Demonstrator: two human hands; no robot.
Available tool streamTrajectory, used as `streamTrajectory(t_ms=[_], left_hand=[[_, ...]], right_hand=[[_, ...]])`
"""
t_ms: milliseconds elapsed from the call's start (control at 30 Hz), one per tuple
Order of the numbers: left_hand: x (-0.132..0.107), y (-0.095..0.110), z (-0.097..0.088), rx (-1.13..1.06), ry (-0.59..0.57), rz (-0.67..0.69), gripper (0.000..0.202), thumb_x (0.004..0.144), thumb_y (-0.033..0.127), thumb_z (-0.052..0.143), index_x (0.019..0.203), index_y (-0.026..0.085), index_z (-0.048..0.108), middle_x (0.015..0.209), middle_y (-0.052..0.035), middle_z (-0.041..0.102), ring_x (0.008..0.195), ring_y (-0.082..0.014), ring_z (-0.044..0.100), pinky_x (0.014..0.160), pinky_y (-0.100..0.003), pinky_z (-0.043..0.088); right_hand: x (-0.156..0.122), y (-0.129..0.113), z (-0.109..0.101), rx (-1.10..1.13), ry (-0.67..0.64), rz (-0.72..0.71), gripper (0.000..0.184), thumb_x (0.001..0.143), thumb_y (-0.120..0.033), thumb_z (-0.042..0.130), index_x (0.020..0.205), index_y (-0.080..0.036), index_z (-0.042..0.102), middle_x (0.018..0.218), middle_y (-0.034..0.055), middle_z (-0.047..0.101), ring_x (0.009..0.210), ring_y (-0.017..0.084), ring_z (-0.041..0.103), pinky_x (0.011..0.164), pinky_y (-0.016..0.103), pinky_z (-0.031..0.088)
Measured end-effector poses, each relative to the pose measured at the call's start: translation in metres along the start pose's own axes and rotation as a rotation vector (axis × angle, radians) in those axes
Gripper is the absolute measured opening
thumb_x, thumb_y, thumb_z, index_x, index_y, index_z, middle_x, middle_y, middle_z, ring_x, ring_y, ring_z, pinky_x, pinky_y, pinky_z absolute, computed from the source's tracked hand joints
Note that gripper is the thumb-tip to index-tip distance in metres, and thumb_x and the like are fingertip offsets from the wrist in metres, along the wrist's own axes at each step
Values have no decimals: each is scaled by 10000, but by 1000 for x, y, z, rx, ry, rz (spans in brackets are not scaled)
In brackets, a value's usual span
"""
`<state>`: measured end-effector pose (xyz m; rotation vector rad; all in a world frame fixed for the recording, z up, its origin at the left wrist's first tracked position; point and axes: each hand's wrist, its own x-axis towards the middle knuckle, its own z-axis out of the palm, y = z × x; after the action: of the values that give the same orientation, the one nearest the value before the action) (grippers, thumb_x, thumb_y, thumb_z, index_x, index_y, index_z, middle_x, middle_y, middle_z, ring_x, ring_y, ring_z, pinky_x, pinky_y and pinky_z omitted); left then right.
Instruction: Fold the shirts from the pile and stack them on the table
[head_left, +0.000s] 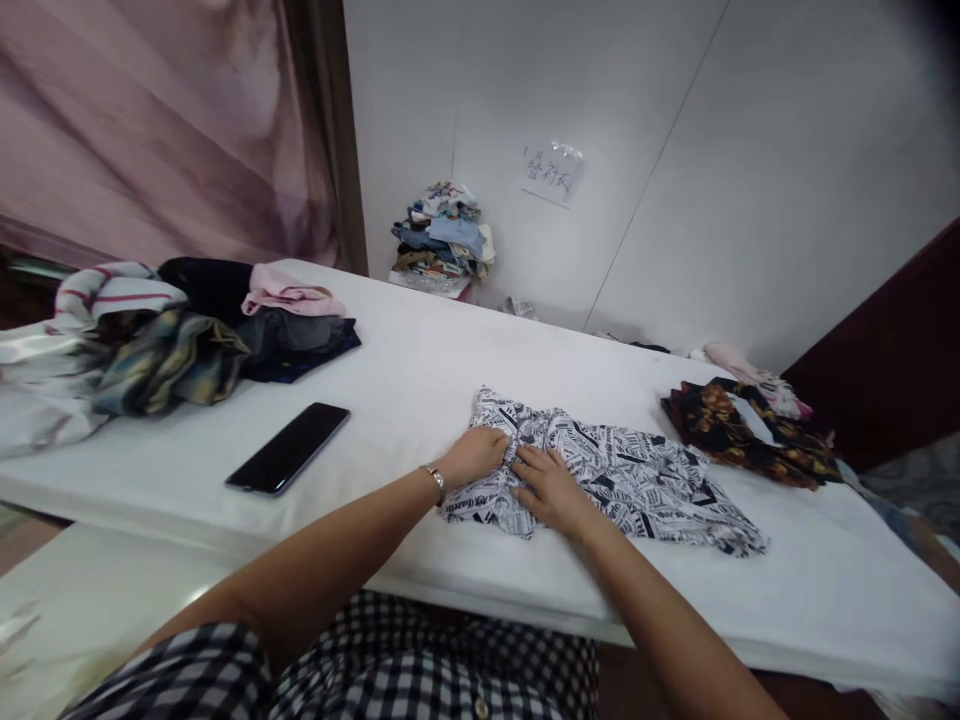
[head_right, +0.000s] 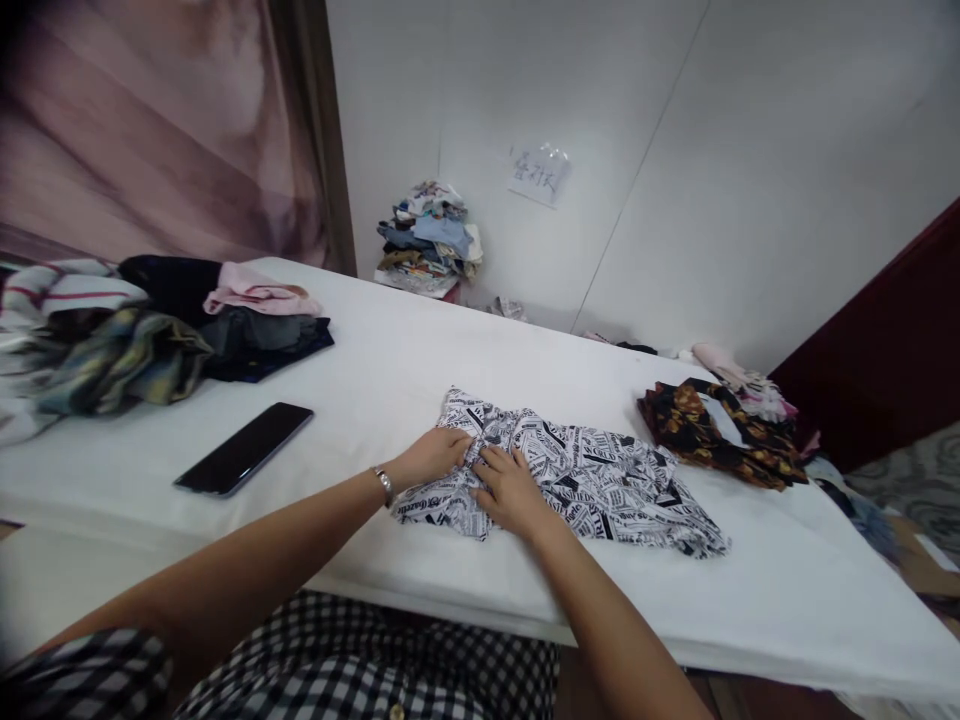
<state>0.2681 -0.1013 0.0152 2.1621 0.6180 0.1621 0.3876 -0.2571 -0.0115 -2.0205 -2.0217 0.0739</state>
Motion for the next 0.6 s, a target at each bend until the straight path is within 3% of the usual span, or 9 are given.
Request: streamTrajectory(t_ms=[133, 333, 467, 600], left_hand=[[-9, -8, -5, 70, 54, 27, 286, 846, 238, 457, 1051, 198, 653, 866, -56, 710, 835, -201, 646, 813, -316, 469], [-22, -28, -22, 337, 364, -66, 495, 832, 393, 529, 1287, 200, 497, 1285, -127, 585, 1055, -265, 617, 826, -349, 478], [-19, -45, -36, 270, 227, -264, 789, 769, 647, 523, 1352, 124, 426, 1226, -191, 619, 1054, -321, 627, 780, -372, 491], [-9, -41, -33, 225, 60, -272, 699, 733, 658, 540, 1204, 142, 549, 1184, -188, 658, 1025, -329, 646, 752, -356, 492]], right_hand=[[-7, -1, 0, -21, 44, 60, 370, 935, -304, 515, 1289, -221, 584, 1427, 129, 504, 1360, 296, 399, 1111, 561, 283], [-21, 0, -1, -43, 233, 114, 345, 941, -276, 492, 1266, -237, 598, 1438, 107, 499, 1377, 296, 380, 1131, 594, 253], [-38, 5, -2, -7, 455, 179, 316, 937, -252, 480, 1209, -234, 640, 1334, 112, 592, 1306, 285, 467, 1088, 570, 344], [-47, -2, 3, 114, 499, 193, 313, 926, -234, 479, 1177, -252, 666, 1198, 102, 675, 1128, 242, 606, 988, 486, 475]])
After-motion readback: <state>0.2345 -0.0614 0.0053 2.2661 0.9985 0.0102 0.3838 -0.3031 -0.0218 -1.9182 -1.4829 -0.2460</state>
